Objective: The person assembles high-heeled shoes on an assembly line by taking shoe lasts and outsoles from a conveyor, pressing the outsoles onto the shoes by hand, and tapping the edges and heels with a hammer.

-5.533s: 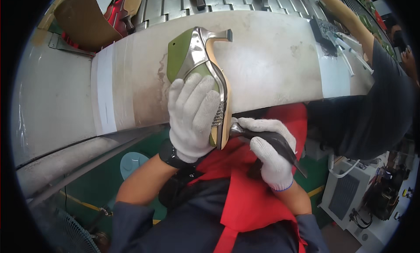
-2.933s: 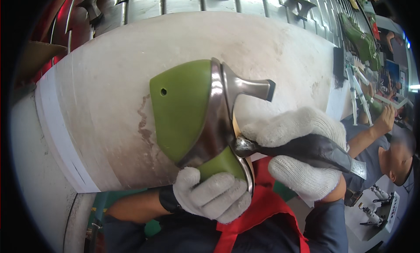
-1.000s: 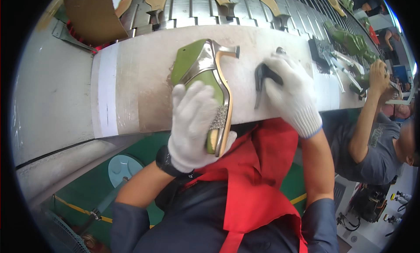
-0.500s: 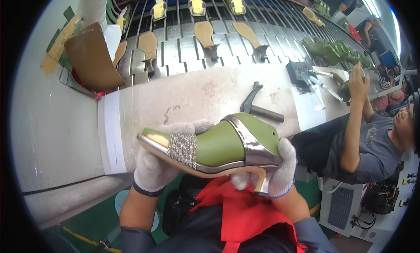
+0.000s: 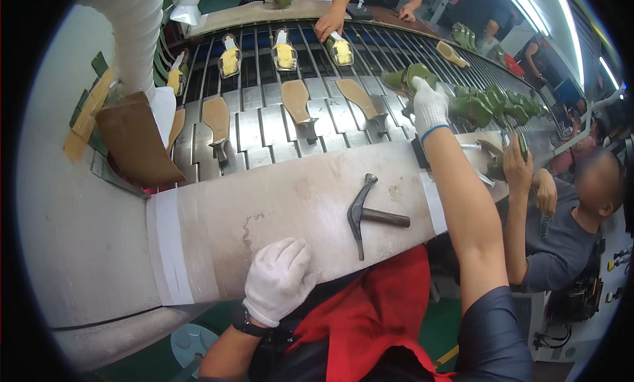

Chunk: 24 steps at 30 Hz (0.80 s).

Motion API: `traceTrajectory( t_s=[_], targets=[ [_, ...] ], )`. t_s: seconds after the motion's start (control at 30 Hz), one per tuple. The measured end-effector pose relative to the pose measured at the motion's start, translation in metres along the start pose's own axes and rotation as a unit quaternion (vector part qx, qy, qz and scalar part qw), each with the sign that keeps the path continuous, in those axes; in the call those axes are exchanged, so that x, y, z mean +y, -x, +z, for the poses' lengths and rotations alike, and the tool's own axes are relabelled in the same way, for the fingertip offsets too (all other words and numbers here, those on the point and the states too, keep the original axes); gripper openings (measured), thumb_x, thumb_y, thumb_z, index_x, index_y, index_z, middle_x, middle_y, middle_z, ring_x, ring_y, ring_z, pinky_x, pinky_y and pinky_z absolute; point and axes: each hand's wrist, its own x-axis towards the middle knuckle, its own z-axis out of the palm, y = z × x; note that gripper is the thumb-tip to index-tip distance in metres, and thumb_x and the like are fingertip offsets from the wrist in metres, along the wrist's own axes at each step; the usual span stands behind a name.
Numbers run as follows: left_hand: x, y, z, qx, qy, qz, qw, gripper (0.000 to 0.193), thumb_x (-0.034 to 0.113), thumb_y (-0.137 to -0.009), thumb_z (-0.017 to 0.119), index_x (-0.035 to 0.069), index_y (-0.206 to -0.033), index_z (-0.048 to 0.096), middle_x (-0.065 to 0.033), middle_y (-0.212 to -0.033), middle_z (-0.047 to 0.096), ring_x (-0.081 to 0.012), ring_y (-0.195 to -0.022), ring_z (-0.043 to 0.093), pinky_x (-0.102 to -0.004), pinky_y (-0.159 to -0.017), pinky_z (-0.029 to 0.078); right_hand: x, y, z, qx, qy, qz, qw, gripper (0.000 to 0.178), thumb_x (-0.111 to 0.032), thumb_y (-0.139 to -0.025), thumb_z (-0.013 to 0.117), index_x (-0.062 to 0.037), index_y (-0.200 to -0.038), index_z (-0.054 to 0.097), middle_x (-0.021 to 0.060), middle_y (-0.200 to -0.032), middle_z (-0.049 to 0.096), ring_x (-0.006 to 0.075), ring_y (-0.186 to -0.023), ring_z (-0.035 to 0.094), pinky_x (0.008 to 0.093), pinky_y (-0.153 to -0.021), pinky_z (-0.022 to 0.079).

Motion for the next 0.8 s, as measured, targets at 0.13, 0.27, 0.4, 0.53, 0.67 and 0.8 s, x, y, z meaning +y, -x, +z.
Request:
traceTrajectory(
  t_s=[0.13,0.27,0.4,0.53,0.67,0.8],
  targets=[
    [-0.004,-0.005,0.007,-0.016,0.011,0.001,1.0,0.053,0.018,-0.074,0.09,0.002,-0.121,0.072,-0.0154,-0.124,0.077,-0.0362,-0.118,0.073,-0.0496,-0.101,0.056,0.044,-0.061,-0.007,-0.018,0.294,0.012,0.956,0.053,-0.028,-0.094,0.072,0.0002,-0.139,0.072,0.0241,-0.129,0.078,0.0345,-0.118,0.077,0.0438,-0.101,0.059],
    [-0.003,-0.007,0.0,-0.027,0.005,-0.009,1.0,0.052,0.019,-0.074,0.09,0.002,-0.12,0.073,-0.015,-0.124,0.077,-0.035,-0.118,0.073,-0.0494,-0.101,0.056,0.014,0.01,0.031,0.012,0.236,-0.376,0.896,0.049,-0.022,-0.094,0.075,-0.0033,-0.139,0.069,0.0227,-0.138,0.072,0.0388,-0.131,0.068,0.0464,-0.116,0.052],
    [-0.007,-0.002,-0.006,-0.043,-0.008,-0.026,0.999,0.05,0.022,-0.076,0.092,0.002,-0.118,0.073,-0.0156,-0.123,0.077,-0.037,-0.114,0.074,-0.0502,-0.1,0.056,-0.011,0.105,0.095,-0.323,0.245,-0.341,0.848,0.065,-0.034,-0.095,0.078,-0.0071,-0.152,0.063,0.0216,-0.146,0.068,0.0378,-0.137,0.065,0.0446,-0.117,0.052],
    [-0.01,-0.026,-0.022,-0.066,0.087,-0.047,0.993,0.047,0.018,-0.082,0.089,0.001,-0.123,0.074,-0.0165,-0.124,0.077,-0.0348,-0.113,0.075,-0.0469,-0.101,0.058,0.012,0.101,0.127,-0.414,0.452,-0.233,0.755,0.046,-0.03,-0.094,0.072,-0.0029,-0.131,0.073,0.023,-0.124,0.076,0.0415,-0.118,0.073,0.0491,-0.104,0.059],
    [-0.026,-0.068,-0.042,-0.011,0.229,-0.228,0.946,0.045,0.005,-0.093,0.077,-0.004,-0.136,0.07,-0.0178,-0.127,0.076,-0.0261,-0.116,0.074,-0.0386,-0.103,0.059,0.007,0.079,0.107,-0.393,0.352,-0.173,0.832,0.041,-0.029,-0.092,0.071,0.0014,-0.119,0.075,0.0239,-0.116,0.079,0.0425,-0.111,0.075,0.0499,-0.1,0.06],
    [-0.084,-0.156,-0.007,0.097,0.289,-0.251,0.919,0.061,0.011,-0.098,0.076,-0.007,-0.152,0.055,-0.0199,-0.143,0.068,-0.029,-0.128,0.07,-0.0426,-0.112,0.056,0.014,0.116,0.04,-0.33,0.033,0.01,0.943,0.047,-0.023,-0.094,0.066,0.0052,-0.131,0.069,0.0223,-0.112,0.079,0.0336,-0.108,0.078,0.0434,-0.095,0.061]
  ],
)
